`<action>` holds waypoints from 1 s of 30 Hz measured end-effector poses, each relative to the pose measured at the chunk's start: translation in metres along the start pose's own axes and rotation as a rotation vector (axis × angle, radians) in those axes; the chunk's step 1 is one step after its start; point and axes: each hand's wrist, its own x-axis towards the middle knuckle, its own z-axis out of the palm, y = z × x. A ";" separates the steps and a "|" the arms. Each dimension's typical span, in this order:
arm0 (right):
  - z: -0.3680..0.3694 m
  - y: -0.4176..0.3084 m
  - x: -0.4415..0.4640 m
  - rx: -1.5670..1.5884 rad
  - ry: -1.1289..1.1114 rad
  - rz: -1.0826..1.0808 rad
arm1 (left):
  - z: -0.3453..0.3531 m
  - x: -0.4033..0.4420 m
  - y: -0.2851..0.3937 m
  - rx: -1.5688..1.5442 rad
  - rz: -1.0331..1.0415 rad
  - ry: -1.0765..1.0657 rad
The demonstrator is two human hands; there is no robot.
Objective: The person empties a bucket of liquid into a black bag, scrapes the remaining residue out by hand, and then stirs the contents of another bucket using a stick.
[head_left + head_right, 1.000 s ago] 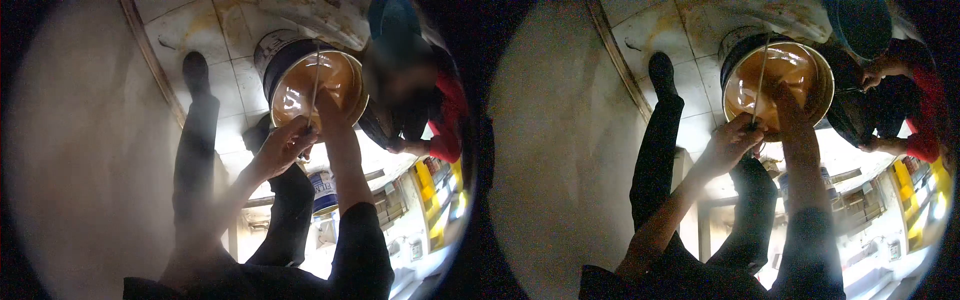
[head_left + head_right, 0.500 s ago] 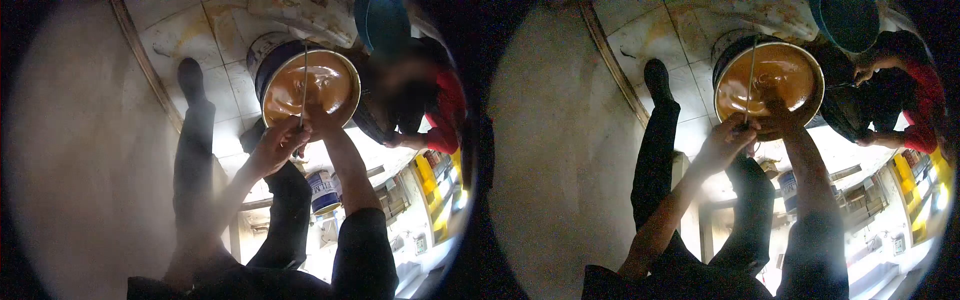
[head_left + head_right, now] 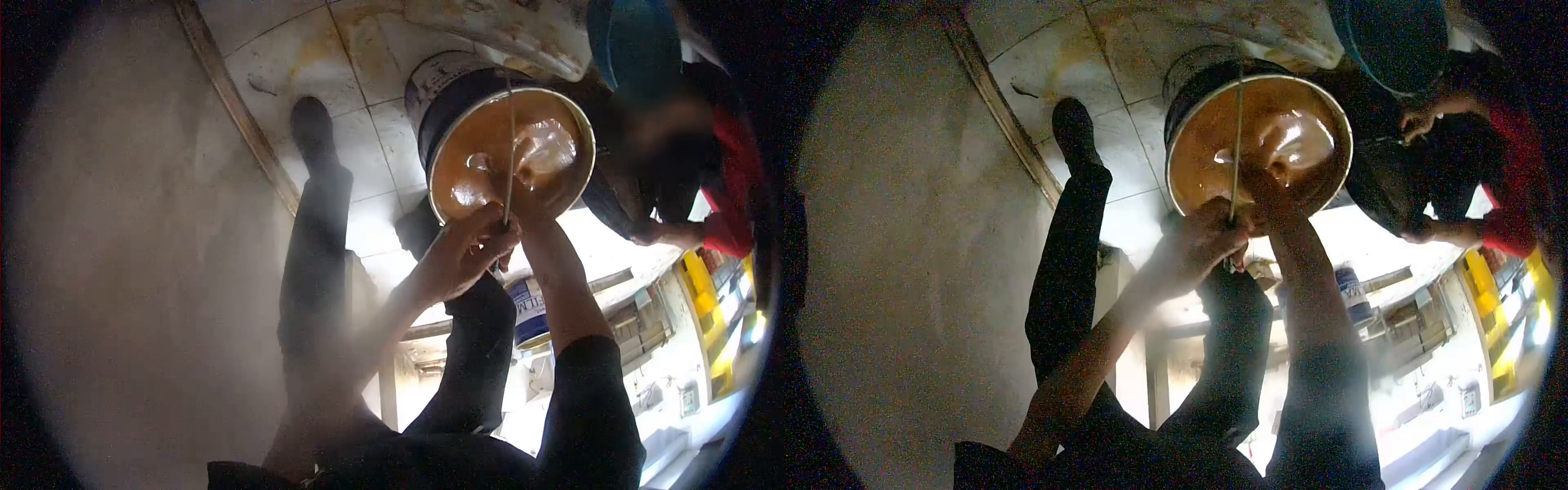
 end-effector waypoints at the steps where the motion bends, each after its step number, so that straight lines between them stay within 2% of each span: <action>1: -0.008 -0.003 0.008 0.009 0.000 -0.005 | 0.001 0.001 0.002 -0.045 0.032 0.008; 5: -0.027 0.005 0.014 0.008 -0.005 -0.007 | -0.002 -0.001 0.001 -0.008 -0.058 -0.042; 10: -0.061 0.004 0.024 0.010 0.007 -0.048 | -0.008 -0.006 0.000 0.074 -0.033 0.068; 11: -0.070 -0.001 0.032 0.020 0.018 -0.078 | -0.004 -0.009 0.004 0.129 0.025 0.114; 14: -0.083 -0.029 0.041 0.081 0.072 -0.193 | 0.001 -0.012 0.010 0.202 0.001 0.153; 16: -0.075 -0.058 0.034 0.339 0.088 -0.266 | 0.004 -0.014 -0.004 0.121 0.096 0.190; 18: -0.064 -0.095 0.024 0.807 0.053 -0.289 | 0.003 -0.018 -0.009 0.317 0.098 0.303; 21: -0.077 -0.172 0.030 -0.774 -0.059 -0.498 | 0.010 -0.026 -0.015 0.172 0.162 0.421; 22: -0.082 -0.168 0.017 -0.782 -0.041 -0.508 | 0.008 -0.029 -0.015 0.255 0.161 0.475; 24: -0.083 -0.137 -0.017 -0.298 0.116 -0.825 | -0.002 -0.029 -0.018 0.472 0.159 0.574; 26: -0.099 -0.127 -0.066 0.120 0.170 -0.752 | -0.003 -0.036 -0.019 0.479 0.209 0.613; 28: -0.126 -0.124 -0.095 -0.055 0.286 -0.505 | -0.004 -0.036 -0.022 0.445 0.227 0.668; 30: -0.161 -0.128 -0.111 -0.061 0.351 -0.519 | -0.009 -0.035 -0.020 0.403 0.222 0.544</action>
